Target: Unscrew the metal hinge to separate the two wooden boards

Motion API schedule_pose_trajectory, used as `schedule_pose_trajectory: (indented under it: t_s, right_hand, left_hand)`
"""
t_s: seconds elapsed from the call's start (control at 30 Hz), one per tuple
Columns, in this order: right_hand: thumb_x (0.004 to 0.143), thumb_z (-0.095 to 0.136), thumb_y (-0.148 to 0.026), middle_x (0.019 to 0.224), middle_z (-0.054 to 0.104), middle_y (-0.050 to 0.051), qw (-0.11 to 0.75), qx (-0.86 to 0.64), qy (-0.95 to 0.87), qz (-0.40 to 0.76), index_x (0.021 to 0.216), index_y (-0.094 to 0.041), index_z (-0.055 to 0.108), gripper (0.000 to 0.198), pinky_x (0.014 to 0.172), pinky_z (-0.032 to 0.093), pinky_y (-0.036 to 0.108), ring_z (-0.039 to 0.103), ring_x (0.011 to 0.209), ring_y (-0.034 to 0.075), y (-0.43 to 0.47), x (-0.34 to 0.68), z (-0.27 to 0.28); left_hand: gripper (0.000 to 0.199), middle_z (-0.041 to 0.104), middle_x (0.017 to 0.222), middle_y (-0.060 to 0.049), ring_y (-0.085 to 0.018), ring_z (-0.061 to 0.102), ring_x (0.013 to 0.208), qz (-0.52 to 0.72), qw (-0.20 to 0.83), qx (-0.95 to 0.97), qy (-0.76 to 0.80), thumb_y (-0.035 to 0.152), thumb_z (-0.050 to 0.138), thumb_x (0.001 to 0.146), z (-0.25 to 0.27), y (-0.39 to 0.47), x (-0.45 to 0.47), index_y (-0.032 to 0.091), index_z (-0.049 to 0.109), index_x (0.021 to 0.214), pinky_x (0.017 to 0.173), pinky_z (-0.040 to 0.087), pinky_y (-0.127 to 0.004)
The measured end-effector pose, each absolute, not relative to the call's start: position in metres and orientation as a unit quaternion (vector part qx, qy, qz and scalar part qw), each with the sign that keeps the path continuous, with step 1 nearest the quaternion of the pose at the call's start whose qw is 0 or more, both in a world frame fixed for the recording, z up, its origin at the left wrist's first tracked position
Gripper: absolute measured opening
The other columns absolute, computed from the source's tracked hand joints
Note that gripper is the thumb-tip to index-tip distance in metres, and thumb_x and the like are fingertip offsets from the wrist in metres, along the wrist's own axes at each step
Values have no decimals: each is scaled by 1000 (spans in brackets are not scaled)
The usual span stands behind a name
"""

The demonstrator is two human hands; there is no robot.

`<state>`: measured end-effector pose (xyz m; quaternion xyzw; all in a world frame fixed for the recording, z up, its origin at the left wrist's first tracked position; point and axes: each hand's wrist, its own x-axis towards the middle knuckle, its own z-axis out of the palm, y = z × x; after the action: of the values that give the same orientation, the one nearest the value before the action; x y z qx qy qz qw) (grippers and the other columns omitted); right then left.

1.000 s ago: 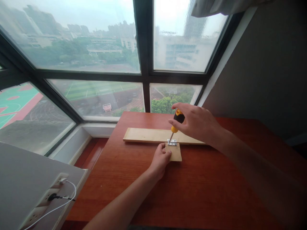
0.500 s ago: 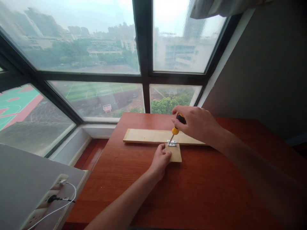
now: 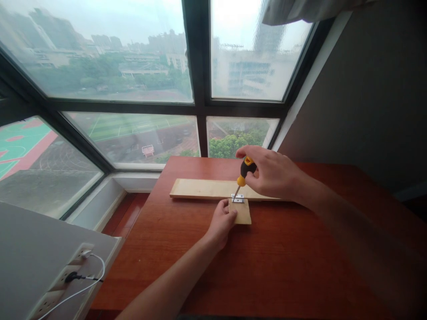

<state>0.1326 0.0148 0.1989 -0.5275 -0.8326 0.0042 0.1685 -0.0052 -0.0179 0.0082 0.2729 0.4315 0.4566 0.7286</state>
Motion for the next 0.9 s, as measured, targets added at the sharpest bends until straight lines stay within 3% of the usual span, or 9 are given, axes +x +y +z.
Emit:
schedule_pose_trajectory:
  t_s: [0.07, 0.13, 0.23, 0.3, 0.43, 0.57, 0.67, 0.8, 0.9]
  right_hand:
    - [85, 54, -36, 112, 68, 6, 164, -536, -828, -14, 112, -23, 60, 31, 59, 38, 29, 63, 86, 21, 15, 132, 200]
    - [89, 50, -47, 97, 70, 5, 149, -564, -811, -48, 105, -23, 62, 31, 56, 34, 30, 62, 76, 21, 15, 131, 199]
    - [92, 47, -44, 83, 70, 3, 140, -584, -797, -66, 99, -24, 64, 27, 56, 33, 31, 61, 68, 21, 17, 131, 199]
    - [88, 50, -33, 93, 71, 2, 157, -564, -811, -24, 106, -24, 62, 23, 60, 37, 30, 62, 74, 20, 17, 133, 199]
    - [83, 55, -27, 118, 67, 4, 190, -508, -837, 68, 119, -22, 56, 37, 71, 44, 28, 64, 89, 18, 16, 135, 199]
    - [90, 50, -46, 102, 71, 6, 157, -573, -804, -22, 120, -22, 57, 39, 62, 41, 32, 65, 82, 25, 17, 132, 198]
    - [92, 46, -43, 89, 72, 4, 135, -587, -797, -44, 115, -24, 60, 33, 60, 38, 32, 65, 77, 25, 19, 131, 198]
    - [81, 57, -29, 108, 71, 2, 161, -537, -828, 23, 122, -25, 56, 41, 65, 41, 29, 65, 85, 21, 18, 135, 200]
    - [84, 57, -34, 106, 71, 2, 162, -526, -834, 27, 118, -24, 58, 35, 64, 40, 29, 65, 84, 20, 18, 136, 201]
  left_hand:
    - [44, 69, 82, -5, -16, 64, 70, 457, 729, 272, 431, 16, 71, 69, 8, -18, -5, 17, 52, 109, 69, 51, -28]
    - [44, 69, 82, -5, -16, 65, 71, 456, 726, 272, 436, 17, 72, 69, 9, -18, -5, 17, 52, 109, 70, 51, -28]
    - [45, 69, 81, -4, -17, 65, 71, 455, 724, 271, 442, 18, 73, 68, 9, -19, -6, 17, 53, 108, 70, 51, -28]
    - [44, 70, 83, -5, -17, 65, 71, 455, 726, 273, 437, 18, 72, 69, 10, -19, -5, 18, 52, 108, 70, 51, -28]
    - [42, 71, 91, -8, -17, 66, 73, 454, 730, 278, 428, 17, 69, 71, 12, -19, -5, 17, 50, 109, 69, 52, -28]
    - [42, 71, 94, -8, -15, 65, 71, 454, 727, 276, 435, 16, 67, 72, 10, -18, -4, 16, 49, 109, 69, 52, -28]
    - [42, 72, 95, -9, -15, 65, 70, 455, 727, 275, 435, 16, 67, 72, 9, -17, -4, 16, 49, 110, 69, 52, -28]
    - [42, 72, 96, -10, -17, 67, 75, 457, 729, 276, 429, 17, 68, 71, 10, -17, -5, 16, 50, 109, 69, 52, -28]
    - [43, 72, 95, -10, -18, 67, 77, 458, 729, 276, 427, 17, 69, 71, 11, -18, -4, 16, 50, 109, 69, 52, -28]
